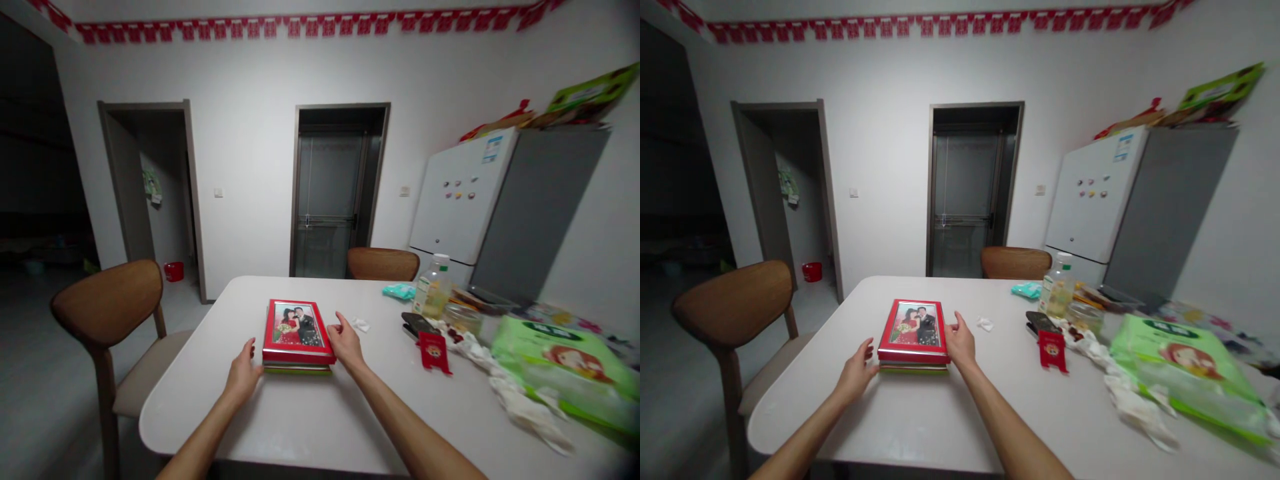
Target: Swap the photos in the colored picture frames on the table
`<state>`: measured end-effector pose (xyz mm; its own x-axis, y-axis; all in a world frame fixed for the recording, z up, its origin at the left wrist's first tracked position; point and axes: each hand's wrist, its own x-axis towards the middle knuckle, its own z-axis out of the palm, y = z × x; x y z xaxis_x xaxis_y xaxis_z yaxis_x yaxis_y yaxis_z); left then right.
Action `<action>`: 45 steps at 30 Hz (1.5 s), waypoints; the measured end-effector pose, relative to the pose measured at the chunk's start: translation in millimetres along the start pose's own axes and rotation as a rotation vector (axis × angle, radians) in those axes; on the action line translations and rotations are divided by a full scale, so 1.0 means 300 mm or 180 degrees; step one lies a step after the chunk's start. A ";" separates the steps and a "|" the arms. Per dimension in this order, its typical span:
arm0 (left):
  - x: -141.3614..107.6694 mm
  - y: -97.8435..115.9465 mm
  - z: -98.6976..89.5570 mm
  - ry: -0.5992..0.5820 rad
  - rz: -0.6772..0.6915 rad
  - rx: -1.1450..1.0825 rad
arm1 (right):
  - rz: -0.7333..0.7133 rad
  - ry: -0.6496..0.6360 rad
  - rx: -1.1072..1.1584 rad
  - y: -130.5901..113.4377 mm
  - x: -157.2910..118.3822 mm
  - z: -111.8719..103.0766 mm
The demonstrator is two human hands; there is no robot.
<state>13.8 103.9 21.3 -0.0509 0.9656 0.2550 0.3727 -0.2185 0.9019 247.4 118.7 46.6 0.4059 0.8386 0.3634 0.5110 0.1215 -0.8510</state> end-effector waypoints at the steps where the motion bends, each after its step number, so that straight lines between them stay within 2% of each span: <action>1: -0.004 0.033 -0.013 0.0121 0.0032 -0.0090 | -0.0023 -0.0022 0.0235 -0.029 -0.017 -0.006; 3: -0.024 0.136 -0.030 0.0277 0.0148 -0.0327 | -0.0139 -0.0286 0.1071 -0.120 -0.071 -0.024; 5: -0.062 0.273 -0.037 0.0169 0.0316 -0.0624 | -0.0349 -0.0749 0.2009 -0.240 -0.141 -0.049; 6: -0.087 0.345 -0.039 0.0014 0.0442 -0.0858 | -0.0465 -0.0941 0.2403 -0.301 -0.176 -0.064; 8: -0.137 0.473 -0.041 -0.0897 0.0766 -0.1992 | -0.0668 -0.1200 0.2923 -0.405 -0.234 -0.097; 9: -0.159 0.521 -0.042 -0.1232 0.0802 -0.2361 | -0.0722 -0.1257 0.3086 -0.443 -0.255 -0.113; 12: -0.199 0.587 -0.044 -0.1529 0.0746 -0.2872 | -0.0747 -0.1338 0.3210 -0.493 -0.285 -0.148; 17: -0.202 0.526 -0.013 -0.1498 0.0556 -0.2876 | -0.0492 -0.1376 0.3100 -0.439 -0.290 -0.140; 22: -0.178 0.437 0.035 -0.1366 -0.0073 -0.2582 | 0.0431 -0.1270 0.3349 -0.339 -0.279 -0.084; 24: -0.163 0.424 0.035 -0.1249 -0.0274 -0.2510 | 0.0771 -0.1171 0.3346 -0.326 -0.270 -0.073; 26: -0.149 0.432 0.022 -0.1201 -0.0343 -0.2522 | 0.0850 -0.1105 0.3326 -0.341 -0.261 -0.076; 33: -0.139 0.520 -0.018 -0.1815 -0.0296 -0.2733 | 0.0717 -0.1900 0.3243 -0.456 -0.253 -0.102; 36: -0.146 0.520 -0.017 -0.1821 -0.0343 -0.2718 | 0.0728 -0.1948 0.3068 -0.457 -0.261 -0.094; 39: -0.147 0.489 -0.008 -0.1742 -0.0538 -0.2647 | 0.0631 -0.1889 0.2665 -0.424 -0.257 -0.073; 41: -0.147 0.449 0.005 -0.1591 -0.0795 -0.2552 | 0.0331 -0.1680 0.1991 -0.380 -0.240 -0.052; 45: -0.147 0.311 0.048 -0.1352 -0.1277 -0.2386 | -0.0886 -0.1060 -0.0253 -0.238 -0.190 -0.002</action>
<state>64.2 42.9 89.1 0.3504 0.9265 -0.1374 -0.2986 0.2496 0.9212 188.3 61.9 87.0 -0.0153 0.9067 0.4215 0.6284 0.3366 -0.7013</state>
